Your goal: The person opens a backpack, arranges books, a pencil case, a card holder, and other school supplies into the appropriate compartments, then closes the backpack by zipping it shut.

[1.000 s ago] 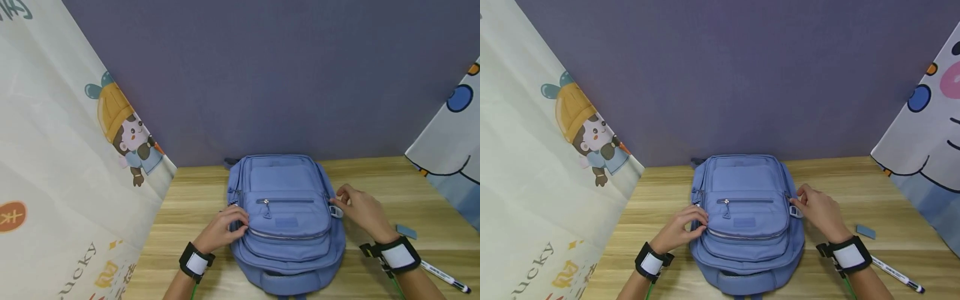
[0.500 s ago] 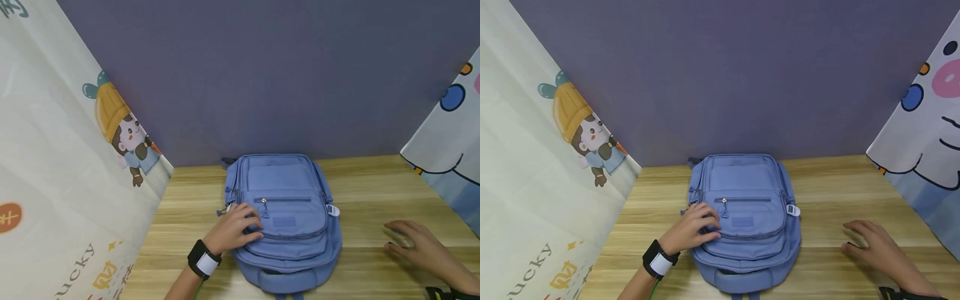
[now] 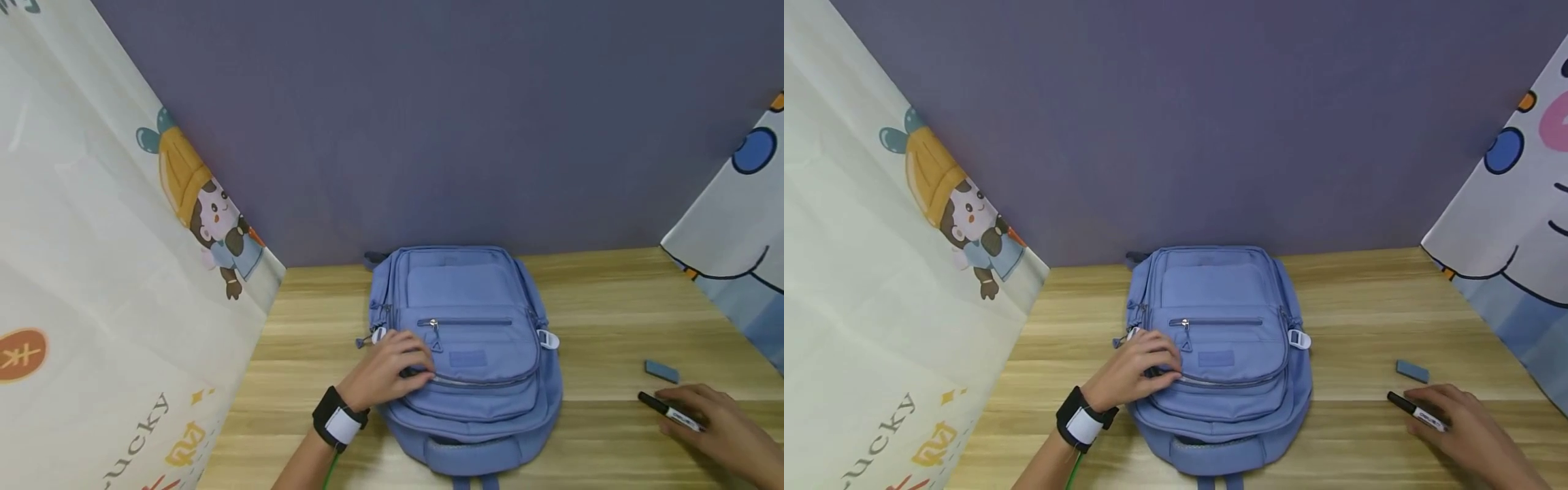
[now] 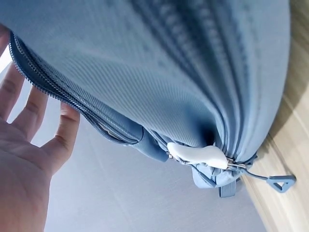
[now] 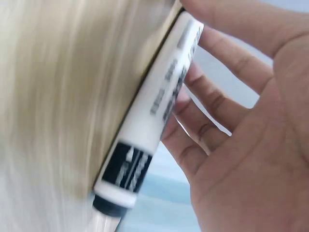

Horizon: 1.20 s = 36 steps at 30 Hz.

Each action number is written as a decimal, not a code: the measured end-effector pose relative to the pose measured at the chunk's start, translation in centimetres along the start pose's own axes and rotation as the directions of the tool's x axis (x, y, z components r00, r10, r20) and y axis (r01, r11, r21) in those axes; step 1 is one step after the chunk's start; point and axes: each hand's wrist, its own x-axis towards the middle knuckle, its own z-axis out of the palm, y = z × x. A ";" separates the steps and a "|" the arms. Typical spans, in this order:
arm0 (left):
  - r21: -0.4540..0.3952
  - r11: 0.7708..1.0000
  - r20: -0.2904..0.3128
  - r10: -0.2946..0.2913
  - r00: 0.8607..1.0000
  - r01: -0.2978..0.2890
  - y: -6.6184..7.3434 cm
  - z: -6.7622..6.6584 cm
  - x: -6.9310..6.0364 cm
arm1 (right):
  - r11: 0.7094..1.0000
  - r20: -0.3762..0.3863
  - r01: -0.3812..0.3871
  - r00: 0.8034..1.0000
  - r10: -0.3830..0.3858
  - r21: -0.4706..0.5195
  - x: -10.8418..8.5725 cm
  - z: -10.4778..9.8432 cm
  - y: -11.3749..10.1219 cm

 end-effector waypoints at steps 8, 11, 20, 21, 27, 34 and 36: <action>-0.251 0.963 0.007 -0.097 0.995 0.096 0.7 -1.0 0.5 | 0.997 0.031 -0.046 0.998 0.048 -0.065 -1.3 -0.2 1.0; -0.316 0.930 0.043 -0.184 0.982 0.188 1.2 -1.3 1.0 | 0.996 0.055 -0.058 0.997 0.062 -0.073 -1.4 -0.3 1.0; -0.218 0.959 -0.036 -0.194 0.980 0.182 1.0 -3.1 4.9 | 0.977 -0.253 0.213 0.947 -0.199 0.030 1.0 -1.7 -3.3; -0.217 0.959 -0.049 -0.197 0.979 0.182 0.8 -3.4 5.5 | 0.970 -0.282 0.242 0.933 -0.223 0.033 1.6 -2.3 -4.6; -0.235 0.957 -0.102 -0.201 0.974 0.173 -0.4 -4.6 8.2 | 0.839 -0.359 0.519 0.824 -0.439 0.165 5.0 -5.1 -15.8; -0.231 0.959 -0.120 -0.195 0.974 0.163 -1.6 -5.6 10.5 | 0.629 -0.234 0.754 0.657 -0.717 0.189 10.0 -3.0 -26.3; -0.234 0.958 -0.118 -0.198 0.973 0.167 -1.6 -5.7 10.9 | 0.642 -0.189 0.756 0.654 -0.732 0.130 11.5 -1.6 -27.7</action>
